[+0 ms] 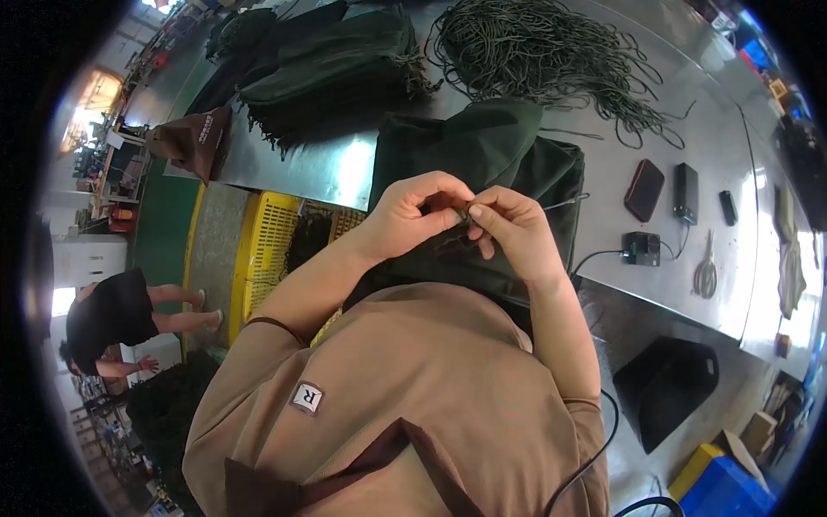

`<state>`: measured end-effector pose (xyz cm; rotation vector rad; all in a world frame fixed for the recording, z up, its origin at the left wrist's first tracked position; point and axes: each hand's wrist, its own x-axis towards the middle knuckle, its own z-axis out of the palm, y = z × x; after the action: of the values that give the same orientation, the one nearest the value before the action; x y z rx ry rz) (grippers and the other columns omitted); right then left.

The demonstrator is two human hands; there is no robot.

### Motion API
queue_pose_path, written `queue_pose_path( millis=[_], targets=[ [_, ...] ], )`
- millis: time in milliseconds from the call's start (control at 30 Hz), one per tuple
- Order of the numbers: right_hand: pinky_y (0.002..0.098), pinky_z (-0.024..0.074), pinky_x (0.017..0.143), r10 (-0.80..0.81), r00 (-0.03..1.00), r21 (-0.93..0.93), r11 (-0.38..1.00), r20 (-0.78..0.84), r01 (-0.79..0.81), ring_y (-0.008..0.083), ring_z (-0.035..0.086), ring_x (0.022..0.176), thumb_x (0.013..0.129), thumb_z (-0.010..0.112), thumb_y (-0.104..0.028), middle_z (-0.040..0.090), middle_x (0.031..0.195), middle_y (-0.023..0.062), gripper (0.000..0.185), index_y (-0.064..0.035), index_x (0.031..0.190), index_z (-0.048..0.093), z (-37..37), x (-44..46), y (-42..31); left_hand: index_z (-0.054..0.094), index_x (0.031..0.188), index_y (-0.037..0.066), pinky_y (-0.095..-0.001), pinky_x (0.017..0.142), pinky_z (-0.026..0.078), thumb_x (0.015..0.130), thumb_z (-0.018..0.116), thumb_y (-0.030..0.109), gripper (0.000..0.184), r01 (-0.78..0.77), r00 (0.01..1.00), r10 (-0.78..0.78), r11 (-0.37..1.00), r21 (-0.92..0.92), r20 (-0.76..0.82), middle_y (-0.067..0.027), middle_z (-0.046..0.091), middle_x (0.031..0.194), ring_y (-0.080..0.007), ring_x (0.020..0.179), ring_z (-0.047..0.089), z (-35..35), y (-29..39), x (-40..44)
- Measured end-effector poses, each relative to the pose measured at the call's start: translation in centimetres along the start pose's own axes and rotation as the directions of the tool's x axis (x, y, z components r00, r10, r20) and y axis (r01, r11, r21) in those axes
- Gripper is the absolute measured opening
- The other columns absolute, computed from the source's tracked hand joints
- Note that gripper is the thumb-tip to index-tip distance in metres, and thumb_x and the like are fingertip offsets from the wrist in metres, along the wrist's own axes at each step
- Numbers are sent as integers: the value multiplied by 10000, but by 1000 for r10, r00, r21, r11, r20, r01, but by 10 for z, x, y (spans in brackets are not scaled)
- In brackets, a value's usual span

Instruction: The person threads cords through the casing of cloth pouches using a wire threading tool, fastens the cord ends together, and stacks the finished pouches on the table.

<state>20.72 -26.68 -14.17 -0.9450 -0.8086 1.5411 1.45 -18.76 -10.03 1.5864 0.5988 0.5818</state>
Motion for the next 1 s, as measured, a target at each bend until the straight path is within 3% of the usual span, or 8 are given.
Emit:
queue_pose_path(
  millis=[100,333,433,533,600,733,800,1000],
  targets=[
    [203,475,484,137,988,74,987,67,-141,118,674,708,972,645,-81,675,840,58,81,-8,1009,645,-9,1,-3,696,990,36,-259,746,509,840,682,-88,195,-237,965,219,965,116,145,-26,645,947,-141,848,636,-7,-8,10],
    [212,502,513,176,984,230,957,24,-177,161,700,755,956,660,-67,676,869,75,105,-15,1035,613,-2,1,-1,696,968,32,-270,730,512,840,682,-89,177,-261,964,267,945,197,-1,-40,636,948,-144,856,632,4,-25,7],
    [221,505,527,48,998,250,968,-49,-34,161,692,750,959,647,-50,673,872,76,96,-12,1037,604,4,-1,3,686,951,27,-270,708,504,839,682,-63,143,-169,983,178,973,156,-44,-44,636,945,-141,836,626,7,-27,2],
    [234,521,568,5,991,44,999,-131,1,143,671,734,957,646,-37,674,885,77,106,2,1049,611,8,-6,1,678,927,20,-265,678,494,830,696,-8,103,-50,998,55,989,142,-32,-46,636,909,-138,796,620,6,-23,2],
    [243,536,618,-12,983,-297,954,-184,-44,122,640,708,944,641,2,670,892,73,103,15,1045,624,20,-12,-9,681,924,14,-257,657,485,821,705,45,111,37,998,-16,928,370,-62,-41,630,864,-138,743,609,4,-22,7],
    [236,529,634,-4,991,-193,981,-137,-23,95,604,643,913,648,47,657,835,54,91,33,1002,638,7,-13,-3,683,913,2,-250,641,475,817,719,77,127,64,998,-66,933,354,-5,-27,628,801,-107,715,587,4,-9,10],
    [232,527,633,15,990,-197,980,-140,-43,88,597,632,910,652,41,656,825,51,85,32,993,637,9,-15,-4,686,902,-7,-233,652,463,823,710,81,121,334,930,-352,930,151,107,-7,636,784,-70,728,569,-1,-6,13],
    [224,533,642,58,993,-339,936,-102,-89,65,572,619,902,645,31,641,805,36,70,23,970,631,15,-20,-21,695,896,-3,-207,711,449,812,713,51,102,476,866,-418,858,-192,274,8,652,804,-54,743,562,-4,-21,11]
  ],
)
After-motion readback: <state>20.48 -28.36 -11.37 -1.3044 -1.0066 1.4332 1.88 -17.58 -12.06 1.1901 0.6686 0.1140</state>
